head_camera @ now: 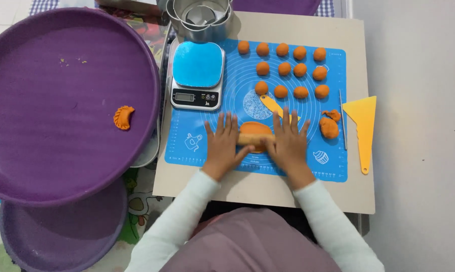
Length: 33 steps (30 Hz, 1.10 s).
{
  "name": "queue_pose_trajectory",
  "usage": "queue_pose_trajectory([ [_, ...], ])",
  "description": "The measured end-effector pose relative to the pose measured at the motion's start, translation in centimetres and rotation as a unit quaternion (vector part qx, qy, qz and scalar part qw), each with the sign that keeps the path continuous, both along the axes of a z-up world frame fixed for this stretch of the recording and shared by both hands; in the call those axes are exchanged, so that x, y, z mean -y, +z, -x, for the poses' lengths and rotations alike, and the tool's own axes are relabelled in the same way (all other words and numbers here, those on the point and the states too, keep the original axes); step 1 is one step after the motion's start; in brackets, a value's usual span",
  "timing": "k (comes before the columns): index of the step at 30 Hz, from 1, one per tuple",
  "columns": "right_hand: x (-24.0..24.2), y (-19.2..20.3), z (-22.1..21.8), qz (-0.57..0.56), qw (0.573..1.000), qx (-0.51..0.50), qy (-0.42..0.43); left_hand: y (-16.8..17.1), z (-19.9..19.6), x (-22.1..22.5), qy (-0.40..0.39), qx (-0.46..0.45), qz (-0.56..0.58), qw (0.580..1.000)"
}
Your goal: Flattening dough balls with a rolling pin and hand-shaping them into pastries on a silicone mat.
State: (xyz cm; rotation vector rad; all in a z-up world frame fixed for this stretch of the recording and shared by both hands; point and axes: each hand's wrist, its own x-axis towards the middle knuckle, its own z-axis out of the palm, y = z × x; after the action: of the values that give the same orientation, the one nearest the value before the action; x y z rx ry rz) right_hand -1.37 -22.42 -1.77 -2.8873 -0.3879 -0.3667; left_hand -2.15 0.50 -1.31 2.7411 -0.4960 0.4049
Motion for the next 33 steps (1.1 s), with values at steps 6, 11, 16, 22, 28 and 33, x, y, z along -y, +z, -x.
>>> queue_pose_trajectory([
  [6, 0.6, 1.3, 5.5, -0.055, 0.998, -0.028, 0.032, 2.1, 2.1, -1.4, -0.034, -0.156, 0.066, 0.985],
  [11, 6.2, -0.4, 5.5, -0.07, 0.995, 0.072, -0.025, 1.8, -4.0, -1.5, 0.024, -0.155, 0.244, 0.957],
  [16, 9.3, 1.8, 6.6, -0.226, 0.961, 0.144, -0.075, 1.5, -5.3, 3.0, -0.074, -0.107, 0.119, 0.984],
  [22, 7.5, 4.6, 6.9, -0.543, 0.831, 0.062, -0.101, -2.5, -7.1, 4.7, -0.115, -0.018, -0.054, 0.992],
  [28, 7.1, 4.7, 7.0, -0.624, 0.774, 0.033, -0.098, 2.9, -4.4, 3.4, -0.164, -0.073, -0.019, 0.984],
  [33, 7.4, 4.6, 7.1, -0.6, 0.795, 0.024, -0.089, 11.8, -0.3, 2.9, -0.179, -0.129, 0.13, 0.967],
])
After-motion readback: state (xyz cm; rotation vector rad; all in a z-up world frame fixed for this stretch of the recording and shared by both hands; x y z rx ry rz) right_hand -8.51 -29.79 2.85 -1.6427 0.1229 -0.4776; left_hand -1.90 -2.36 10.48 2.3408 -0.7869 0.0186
